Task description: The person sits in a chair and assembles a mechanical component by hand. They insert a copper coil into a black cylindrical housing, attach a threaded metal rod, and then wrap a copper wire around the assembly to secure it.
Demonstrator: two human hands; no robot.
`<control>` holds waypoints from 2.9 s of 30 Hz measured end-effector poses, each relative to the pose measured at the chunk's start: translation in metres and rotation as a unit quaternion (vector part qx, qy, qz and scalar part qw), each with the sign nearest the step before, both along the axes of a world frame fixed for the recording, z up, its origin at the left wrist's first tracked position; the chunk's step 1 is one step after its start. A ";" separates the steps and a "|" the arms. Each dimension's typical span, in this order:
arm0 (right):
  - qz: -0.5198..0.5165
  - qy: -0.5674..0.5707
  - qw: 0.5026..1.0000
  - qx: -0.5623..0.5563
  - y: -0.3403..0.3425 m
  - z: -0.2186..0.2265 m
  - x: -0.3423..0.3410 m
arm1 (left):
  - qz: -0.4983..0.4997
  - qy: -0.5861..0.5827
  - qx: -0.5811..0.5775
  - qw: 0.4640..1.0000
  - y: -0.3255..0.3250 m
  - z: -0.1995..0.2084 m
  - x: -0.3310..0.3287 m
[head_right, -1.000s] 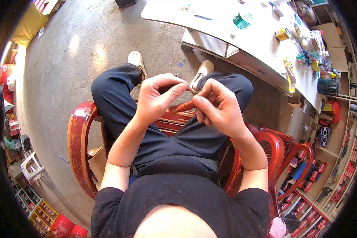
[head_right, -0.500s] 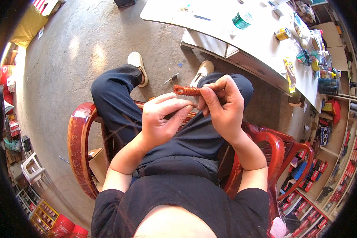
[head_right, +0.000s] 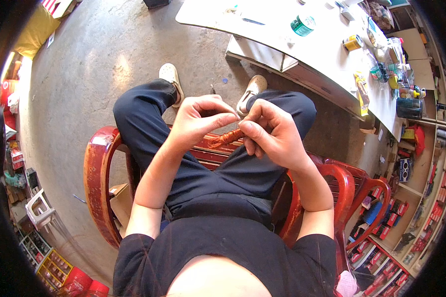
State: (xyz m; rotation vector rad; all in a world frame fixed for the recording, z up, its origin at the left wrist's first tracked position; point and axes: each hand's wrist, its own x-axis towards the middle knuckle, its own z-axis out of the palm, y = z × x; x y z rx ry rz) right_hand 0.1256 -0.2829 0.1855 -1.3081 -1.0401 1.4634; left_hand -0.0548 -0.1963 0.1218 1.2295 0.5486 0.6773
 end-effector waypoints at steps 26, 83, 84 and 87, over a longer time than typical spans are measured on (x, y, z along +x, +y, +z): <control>-0.082 -0.226 0.970 0.022 0.010 -0.024 -0.001 | 0.162 0.074 0.172 0.969 -0.015 -0.003 0.007; 0.111 0.072 0.990 -0.047 0.002 -0.016 0.019 | 0.003 -0.009 0.107 0.994 -0.016 -0.040 0.021; 0.158 0.055 0.984 -0.060 0.001 -0.019 0.021 | -0.029 0.015 0.067 0.997 -0.010 -0.044 0.015; 0.056 -0.285 0.955 0.061 0.000 -0.041 0.022 | -0.021 0.073 0.242 0.967 0.002 -0.024 0.014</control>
